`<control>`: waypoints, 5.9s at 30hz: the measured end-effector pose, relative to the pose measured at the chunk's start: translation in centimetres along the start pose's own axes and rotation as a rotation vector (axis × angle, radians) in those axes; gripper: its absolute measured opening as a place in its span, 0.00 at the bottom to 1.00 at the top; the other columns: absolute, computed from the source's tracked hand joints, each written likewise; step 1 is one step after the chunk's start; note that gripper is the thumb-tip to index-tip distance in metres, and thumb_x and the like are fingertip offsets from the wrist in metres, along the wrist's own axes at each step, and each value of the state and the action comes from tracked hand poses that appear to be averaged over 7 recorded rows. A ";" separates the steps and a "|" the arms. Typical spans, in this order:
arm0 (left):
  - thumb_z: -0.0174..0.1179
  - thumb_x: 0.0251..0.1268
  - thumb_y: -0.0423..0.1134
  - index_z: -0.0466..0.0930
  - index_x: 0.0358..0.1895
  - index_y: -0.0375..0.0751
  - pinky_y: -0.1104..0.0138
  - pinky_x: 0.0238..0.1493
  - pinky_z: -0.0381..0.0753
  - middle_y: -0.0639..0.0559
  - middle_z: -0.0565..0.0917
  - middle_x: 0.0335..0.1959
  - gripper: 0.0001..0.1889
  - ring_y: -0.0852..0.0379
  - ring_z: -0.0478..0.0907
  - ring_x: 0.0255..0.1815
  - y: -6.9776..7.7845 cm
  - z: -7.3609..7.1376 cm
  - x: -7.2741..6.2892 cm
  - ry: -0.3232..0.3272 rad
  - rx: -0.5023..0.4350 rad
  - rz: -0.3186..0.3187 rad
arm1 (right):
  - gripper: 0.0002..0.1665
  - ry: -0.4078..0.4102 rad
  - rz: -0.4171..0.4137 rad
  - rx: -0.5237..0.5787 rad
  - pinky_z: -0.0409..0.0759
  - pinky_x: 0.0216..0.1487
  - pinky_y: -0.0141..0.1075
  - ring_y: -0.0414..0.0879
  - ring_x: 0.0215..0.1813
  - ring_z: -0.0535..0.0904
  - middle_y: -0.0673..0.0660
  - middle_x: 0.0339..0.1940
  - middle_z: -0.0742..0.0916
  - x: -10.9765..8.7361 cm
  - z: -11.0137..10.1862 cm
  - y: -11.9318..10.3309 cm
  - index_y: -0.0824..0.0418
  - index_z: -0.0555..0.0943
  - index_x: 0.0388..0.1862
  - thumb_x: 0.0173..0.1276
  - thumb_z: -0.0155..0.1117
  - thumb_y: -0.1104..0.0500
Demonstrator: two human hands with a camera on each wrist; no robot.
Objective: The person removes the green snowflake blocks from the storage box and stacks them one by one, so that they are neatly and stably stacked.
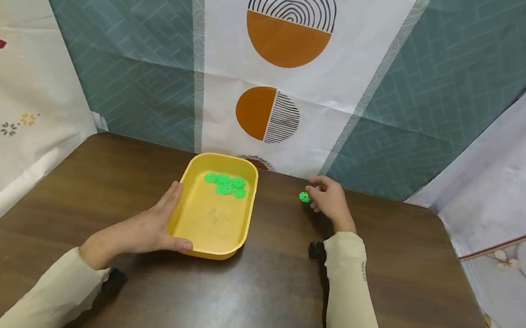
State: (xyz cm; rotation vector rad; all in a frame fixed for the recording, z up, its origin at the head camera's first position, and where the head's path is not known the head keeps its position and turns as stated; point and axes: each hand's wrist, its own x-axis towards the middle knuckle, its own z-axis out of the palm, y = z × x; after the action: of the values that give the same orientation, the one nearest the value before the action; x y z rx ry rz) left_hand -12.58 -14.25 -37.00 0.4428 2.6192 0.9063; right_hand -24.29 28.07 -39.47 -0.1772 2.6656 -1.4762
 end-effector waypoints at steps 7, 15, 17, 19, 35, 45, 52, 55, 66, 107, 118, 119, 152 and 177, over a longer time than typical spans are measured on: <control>0.70 0.52 0.68 0.22 0.80 0.38 0.36 0.66 0.61 0.39 0.27 0.81 0.72 0.32 0.50 0.77 0.2 -0.1 0.2 0.002 0.001 0.005 | 0.19 -0.012 -0.073 0.079 0.84 0.31 0.38 0.48 0.26 0.81 0.68 0.36 0.87 -0.3 0.1 -2.8 0.72 0.78 0.59 0.76 0.60 0.61; 0.70 0.52 0.69 0.22 0.80 0.39 0.35 0.67 0.58 0.40 0.27 0.82 0.73 0.32 0.49 0.78 0.1 0.0 -0.1 -0.004 0.013 -0.010 | 0.17 -0.060 -0.088 0.102 0.85 0.34 0.44 0.55 0.29 0.82 0.68 0.38 0.86 0.2 1.3 -5.9 0.69 0.80 0.58 0.77 0.58 0.60; 0.70 0.52 0.69 0.22 0.80 0.39 0.35 0.67 0.58 0.40 0.27 0.82 0.73 0.32 0.49 0.78 0.1 0.1 -0.1 -0.005 0.012 -0.007 | 0.17 -0.064 -0.100 0.103 0.85 0.34 0.45 0.58 0.30 0.82 0.68 0.38 0.85 0.3 1.4 -6.9 0.69 0.80 0.58 0.77 0.59 0.60; 0.70 0.52 0.69 0.23 0.80 0.38 0.35 0.67 0.58 0.40 0.27 0.82 0.72 0.33 0.50 0.78 0.2 0.1 -0.1 -0.007 0.014 -0.006 | 0.17 -0.072 -0.099 0.110 0.85 0.34 0.43 0.58 0.30 0.82 0.68 0.38 0.85 0.5 1.7 -8.0 0.68 0.80 0.57 0.77 0.59 0.59; 0.71 0.52 0.68 0.23 0.80 0.39 0.37 0.68 0.59 0.40 0.27 0.82 0.72 0.32 0.51 0.77 0.2 -0.1 -0.2 0.006 0.019 -0.012 | 0.14 -0.121 -0.235 0.037 0.85 0.35 0.42 0.60 0.31 0.81 0.66 0.36 0.86 2.5 4.5 -16.4 0.65 0.82 0.55 0.77 0.60 0.59; 0.69 0.52 0.70 0.23 0.80 0.38 0.37 0.67 0.59 0.40 0.27 0.82 0.72 0.34 0.51 0.78 0.1 -0.1 -0.1 0.000 0.027 -0.013 | 0.13 -0.174 -0.245 0.052 0.84 0.36 0.48 0.67 0.35 0.81 0.63 0.35 0.86 3.5 7.2 -19.1 0.64 0.83 0.54 0.77 0.60 0.59; 0.69 0.53 0.69 0.23 0.80 0.37 0.39 0.67 0.61 0.39 0.27 0.81 0.72 0.33 0.51 0.77 0.2 -0.1 -0.2 -0.002 0.025 -0.009 | 0.11 -0.207 -0.212 0.087 0.85 0.36 0.42 0.65 0.35 0.82 0.69 0.37 0.85 4.3 9.6 -20.3 0.64 0.83 0.52 0.77 0.60 0.60; 0.69 0.53 0.69 0.24 0.80 0.37 0.39 0.67 0.61 0.40 0.27 0.81 0.72 0.33 0.51 0.77 0.2 -0.2 -0.2 0.002 0.027 -0.004 | 0.11 -0.226 -0.205 0.104 0.84 0.34 0.40 0.66 0.35 0.82 0.69 0.36 0.85 4.6 10.5 -20.5 0.65 0.83 0.51 0.77 0.60 0.61; 0.69 0.52 0.70 0.23 0.81 0.38 0.33 0.66 0.57 0.39 0.27 0.81 0.72 0.32 0.52 0.77 0.4 -0.2 -0.1 0.000 0.043 -0.014 | 0.10 -0.265 -0.173 0.109 0.84 0.35 0.40 0.60 0.33 0.83 0.70 0.37 0.86 6.1 13.9 -19.5 0.65 0.84 0.47 0.77 0.60 0.59; 0.70 0.54 0.67 0.21 0.80 0.40 0.38 0.68 0.60 0.40 0.25 0.81 0.72 0.29 0.52 0.76 0.5 0.0 -0.1 -0.013 0.014 -0.014 | 0.13 -0.335 -0.181 -0.576 0.76 0.44 0.38 0.48 0.38 0.77 0.53 0.38 0.86 6.8 19.8 -14.1 0.59 0.84 0.49 0.69 0.71 0.55; 0.70 0.54 0.67 0.20 0.80 0.41 0.40 0.69 0.59 0.42 0.24 0.81 0.72 0.30 0.49 0.77 0.7 -0.2 0.1 -0.014 0.007 -0.016 | 0.13 -0.423 -0.159 -0.575 0.75 0.40 0.36 0.49 0.37 0.76 0.54 0.35 0.82 6.5 19.5 -14.7 0.61 0.80 0.45 0.67 0.72 0.58; 0.70 0.54 0.67 0.20 0.80 0.41 0.40 0.69 0.59 0.42 0.24 0.81 0.72 0.30 0.49 0.77 0.7 -0.2 0.1 -0.014 0.007 -0.017 | 0.13 -0.422 -0.160 -0.570 0.74 0.39 0.36 0.49 0.37 0.76 0.54 0.34 0.82 6.5 19.5 -14.8 0.61 0.80 0.44 0.67 0.72 0.57; 0.70 0.55 0.66 0.18 0.79 0.42 0.43 0.71 0.58 0.42 0.21 0.80 0.71 0.32 0.45 0.78 0.3 0.0 0.3 -0.028 -0.017 -0.006 | 0.12 -0.441 -0.081 -0.146 0.84 0.30 0.39 0.51 0.26 0.87 0.61 0.32 0.87 6.6 20.1 -14.6 0.67 0.74 0.49 0.69 0.63 0.69; 0.69 0.55 0.68 0.21 0.80 0.40 0.38 0.69 0.57 0.42 0.25 0.81 0.71 0.35 0.48 0.78 0.5 0.2 0.3 -0.024 0.015 -0.014 | 0.14 -0.258 -0.087 0.084 0.84 0.35 0.47 0.54 0.33 0.87 0.59 0.43 0.87 5.9 18.7 -15.2 0.65 0.74 0.50 0.69 0.65 0.62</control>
State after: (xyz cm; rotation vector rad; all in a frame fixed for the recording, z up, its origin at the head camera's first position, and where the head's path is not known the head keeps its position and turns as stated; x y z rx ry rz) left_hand -12.67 -13.67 -36.83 0.4361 2.6062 0.8717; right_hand -26.70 3.52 -36.60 -0.4499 2.4163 -1.4730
